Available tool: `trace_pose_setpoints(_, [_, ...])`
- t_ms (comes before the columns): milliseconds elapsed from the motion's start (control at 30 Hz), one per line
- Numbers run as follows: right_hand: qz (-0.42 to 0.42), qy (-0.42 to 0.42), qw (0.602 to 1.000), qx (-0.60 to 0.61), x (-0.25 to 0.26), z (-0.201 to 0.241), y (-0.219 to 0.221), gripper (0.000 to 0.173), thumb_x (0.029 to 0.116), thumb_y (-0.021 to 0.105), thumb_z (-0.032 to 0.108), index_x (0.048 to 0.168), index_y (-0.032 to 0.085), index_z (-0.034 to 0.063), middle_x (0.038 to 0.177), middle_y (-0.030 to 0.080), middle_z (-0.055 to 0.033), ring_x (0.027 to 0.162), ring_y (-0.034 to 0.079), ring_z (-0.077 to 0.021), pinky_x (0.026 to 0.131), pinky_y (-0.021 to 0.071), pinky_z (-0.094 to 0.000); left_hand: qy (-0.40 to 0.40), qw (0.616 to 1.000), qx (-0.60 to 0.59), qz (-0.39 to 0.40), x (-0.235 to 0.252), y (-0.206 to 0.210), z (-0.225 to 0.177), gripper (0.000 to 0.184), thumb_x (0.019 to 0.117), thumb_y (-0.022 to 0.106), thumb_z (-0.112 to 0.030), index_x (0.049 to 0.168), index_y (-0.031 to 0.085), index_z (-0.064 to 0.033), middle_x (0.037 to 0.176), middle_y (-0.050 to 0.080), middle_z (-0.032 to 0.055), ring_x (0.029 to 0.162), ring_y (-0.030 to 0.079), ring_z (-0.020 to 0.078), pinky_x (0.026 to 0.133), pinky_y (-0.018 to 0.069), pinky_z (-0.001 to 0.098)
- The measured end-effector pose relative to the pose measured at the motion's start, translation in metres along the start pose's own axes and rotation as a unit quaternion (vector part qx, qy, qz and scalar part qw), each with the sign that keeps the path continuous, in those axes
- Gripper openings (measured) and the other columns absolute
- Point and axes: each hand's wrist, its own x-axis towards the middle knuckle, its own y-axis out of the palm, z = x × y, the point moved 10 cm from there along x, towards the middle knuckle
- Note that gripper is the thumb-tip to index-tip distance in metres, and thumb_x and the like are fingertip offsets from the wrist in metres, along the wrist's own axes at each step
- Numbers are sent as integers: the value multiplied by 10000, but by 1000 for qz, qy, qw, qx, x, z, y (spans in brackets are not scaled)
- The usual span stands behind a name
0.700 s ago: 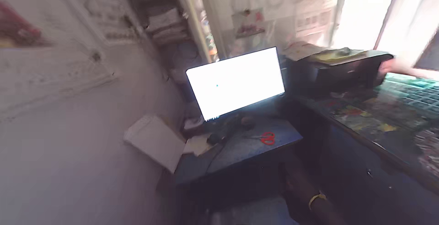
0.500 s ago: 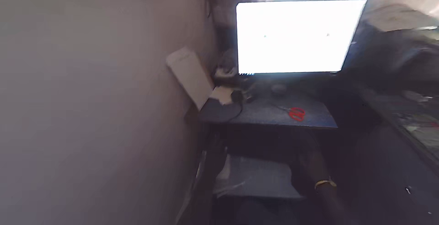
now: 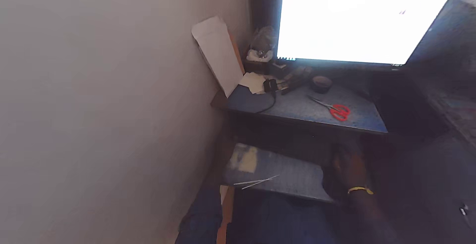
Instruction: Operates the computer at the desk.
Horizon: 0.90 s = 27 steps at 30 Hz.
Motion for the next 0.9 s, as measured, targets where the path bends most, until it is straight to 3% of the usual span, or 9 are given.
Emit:
trace_pose_setpoints(133, [2,3,1000,-4,2,-6,5,492,1010,446,360,1409,626,136,1461,592,-114,1385,529,-313,1154,424,-513,29,999,15,29,7,3,-16,541,1084,472,-309,1538,408,-20,1518,495,216,1414,485,320,1186,377,492])
trace_pose_setpoints(233, [-14,5,1000,11,2,-11,7,502,1001,456,377,1404,634,137,1446,600,-125,1355,552,-334,1127,445,-536,41,997,59,-11,6,-9,-18,485,1102,418,-323,1472,509,-24,1448,565,219,1357,542,338,1150,411,520])
trace_pose_setpoints(333, [-27,11,999,13,1,-12,2,492,988,468,385,1391,644,164,1426,612,-118,1333,569,-327,1107,465,-526,-28,997,66,11,-8,-28,-43,471,1106,412,-314,1473,503,-34,1440,569,223,1342,550,361,1126,422,543])
trace_pose_setpoints(467, [-13,35,999,33,-1,-18,5,485,990,490,361,1440,604,220,1469,584,-92,1383,526,-309,1134,442,-520,17,992,57,-108,-18,-53,-49,405,1087,442,-261,1360,596,-3,1313,626,258,1231,604,407,1046,476,585])
trace_pose_setpoints(567, [20,45,998,37,-2,-26,14,519,988,491,402,1458,587,203,1511,545,-102,1414,494,-316,1148,424,-521,85,976,161,-122,-45,-79,-105,422,1088,410,-275,1340,621,-10,1294,632,264,1259,585,433,1045,473,585])
trace_pose_setpoints(667, [42,45,997,52,0,-23,11,511,989,505,389,1446,591,178,1522,530,-113,1430,474,-317,1166,407,-505,216,943,175,-181,-53,-102,-151,402,1082,466,-263,1219,684,45,1138,672,307,1088,665,471,918,531,613])
trace_pose_setpoints(733, [58,48,995,65,-2,-23,12,524,997,503,381,1472,563,168,1548,500,-117,1449,449,-319,1184,386,-501,310,906,189,-218,-47,-108,-181,392,1071,485,-288,1202,703,11,1096,704,280,997,704,456,825,563,623])
trace_pose_setpoints(800, [56,46,995,68,-3,-26,15,538,994,513,390,1484,551,171,1554,493,-121,1450,449,-320,1181,387,-510,340,890,229,-201,-34,-101,-219,443,1072,442,-346,1194,715,-19,1091,711,258,981,706,450,779,563,632])
trace_pose_setpoints(900, [61,44,995,67,-2,-26,14,542,994,529,379,1489,544,159,1563,480,-130,1449,451,-323,1176,392,-515,270,908,316,-50,-8,-71,-274,455,1055,474,-401,1214,711,-47,1197,697,219,1095,682,410,901,529,625])
